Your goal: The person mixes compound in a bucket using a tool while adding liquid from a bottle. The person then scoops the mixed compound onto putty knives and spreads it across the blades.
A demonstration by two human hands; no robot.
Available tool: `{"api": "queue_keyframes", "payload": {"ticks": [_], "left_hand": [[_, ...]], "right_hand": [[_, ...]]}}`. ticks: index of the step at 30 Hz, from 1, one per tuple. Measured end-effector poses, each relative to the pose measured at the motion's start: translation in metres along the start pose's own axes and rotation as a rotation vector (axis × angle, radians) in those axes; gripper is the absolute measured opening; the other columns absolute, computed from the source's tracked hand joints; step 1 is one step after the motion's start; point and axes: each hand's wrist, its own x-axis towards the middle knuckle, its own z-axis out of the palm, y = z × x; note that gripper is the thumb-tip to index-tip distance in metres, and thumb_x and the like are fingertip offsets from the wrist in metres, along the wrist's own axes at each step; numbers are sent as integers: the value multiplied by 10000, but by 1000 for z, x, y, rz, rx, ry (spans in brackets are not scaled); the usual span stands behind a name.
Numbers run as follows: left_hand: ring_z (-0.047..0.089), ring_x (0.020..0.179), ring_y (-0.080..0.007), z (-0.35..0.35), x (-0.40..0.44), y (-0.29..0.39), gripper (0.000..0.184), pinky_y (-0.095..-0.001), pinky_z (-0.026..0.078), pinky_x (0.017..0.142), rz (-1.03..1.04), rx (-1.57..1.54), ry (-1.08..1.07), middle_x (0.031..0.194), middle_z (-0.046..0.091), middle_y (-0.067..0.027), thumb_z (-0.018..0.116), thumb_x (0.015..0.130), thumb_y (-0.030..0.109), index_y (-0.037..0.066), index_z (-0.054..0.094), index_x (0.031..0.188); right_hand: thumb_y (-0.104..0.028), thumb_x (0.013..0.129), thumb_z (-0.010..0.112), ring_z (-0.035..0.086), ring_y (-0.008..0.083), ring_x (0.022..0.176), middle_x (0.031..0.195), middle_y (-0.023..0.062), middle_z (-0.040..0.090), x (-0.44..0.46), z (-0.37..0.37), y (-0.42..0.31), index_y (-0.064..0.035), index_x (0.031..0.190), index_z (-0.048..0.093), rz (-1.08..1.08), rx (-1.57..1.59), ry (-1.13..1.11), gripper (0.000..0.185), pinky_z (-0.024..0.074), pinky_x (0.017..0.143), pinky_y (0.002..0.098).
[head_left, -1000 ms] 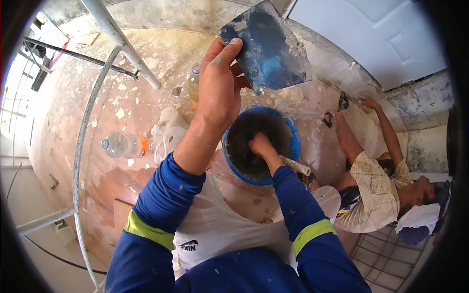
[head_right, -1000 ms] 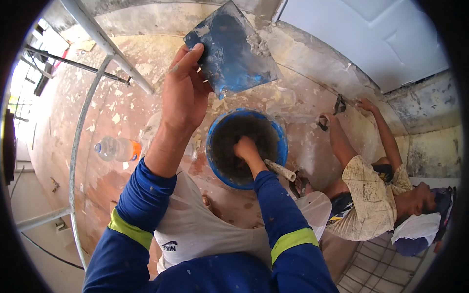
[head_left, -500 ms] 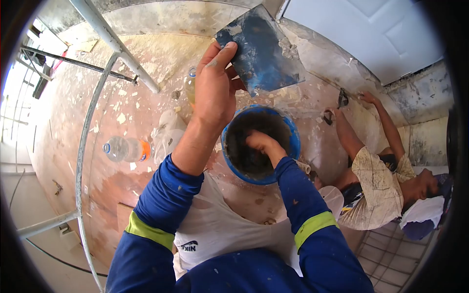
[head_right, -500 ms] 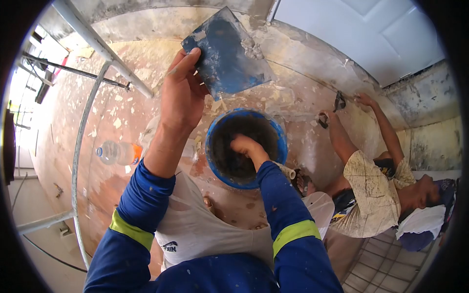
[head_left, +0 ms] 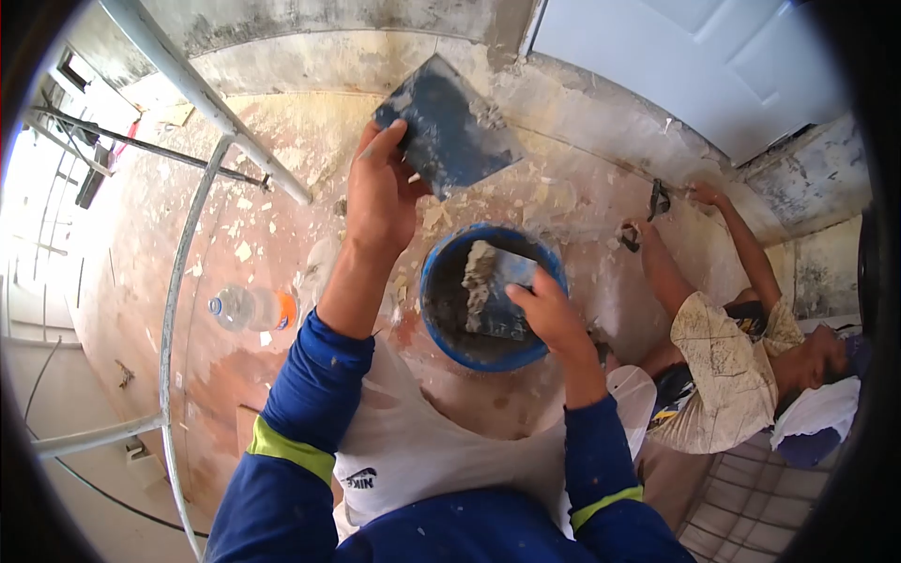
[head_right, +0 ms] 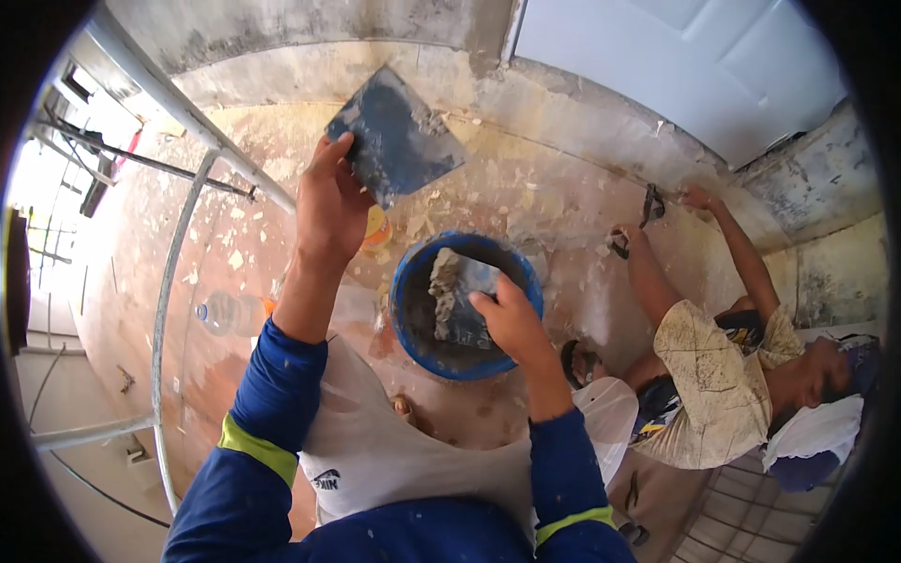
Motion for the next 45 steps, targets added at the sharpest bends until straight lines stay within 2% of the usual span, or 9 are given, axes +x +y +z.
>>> {"api": "queue_keyframes", "payload": {"ticks": [6,13,19,22,27,33,39,42,45], "left_hand": [[658,895,-156,-4,5,-10,230,-345,553,729,-142,6,-70,1042,662,-23,483,1028,200,111,585,1214],[681,900,-163,38,-31,-7,292,-329,577,733,-247,-202,-120,1112,681,-69,476,1055,153,63,557,1321],[644,1147,-223,16,-24,-17,320,-398,506,1041,-206,-250,-308,1270,651,-106,464,1059,144,36,520,1356],[659,1097,-210,19,-20,-10,272,-369,537,991,-183,-310,-228,1242,658,-98,472,1054,133,45,556,1298],[618,679,-105,13,-17,5,124,-274,433,535,-104,-236,-131,881,672,8,521,1044,177,103,583,1121],[639,713,-105,3,-8,-4,145,-275,473,562,-86,-216,-151,904,672,11,523,1036,189,113,589,1140],[670,751,-116,3,-10,2,122,-273,512,599,-42,-161,-117,923,661,17,538,1025,183,121,594,1114],[678,1053,-172,-9,-6,1,228,-333,552,948,-50,-201,-144,1179,679,-63,518,1039,159,44,575,1228],[683,1032,-157,-9,-6,2,205,-307,558,930,-54,-227,-148,1153,685,-54,526,1036,153,49,583,1203]], "right_hand": [[-160,1048,577,605,106,992,1123,73,692,-29,-52,-115,-3,1363,559,-309,-31,363,352,488,894,291],[65,867,538,656,397,1064,1306,183,647,-18,-52,-164,-99,1453,531,-801,-826,244,609,542,901,442],[67,877,518,672,422,1020,1248,211,669,-16,-48,-144,-86,1444,534,-714,-798,308,587,542,859,481],[9,945,512,676,441,980,1160,251,680,-17,-40,-128,-78,1423,545,-610,-753,292,487,538,836,479],[-124,1013,520,648,486,990,1026,317,665,-21,5,-85,-27,1376,548,72,-549,156,377,515,832,517],[-134,916,546,623,463,1142,1185,300,666,19,44,55,-24,1364,565,213,-667,30,463,479,1004,509],[-77,836,527,640,443,1154,1217,300,670,68,69,137,64,1254,626,331,-402,63,452,481,993,434],[-70,813,541,656,422,1129,1187,297,681,75,82,149,101,1212,638,451,-402,72,444,494,964,431],[-63,807,557,671,390,1079,1152,277,691,74,87,145,124,1178,645,508,-276,103,425,511,932,443]]}}
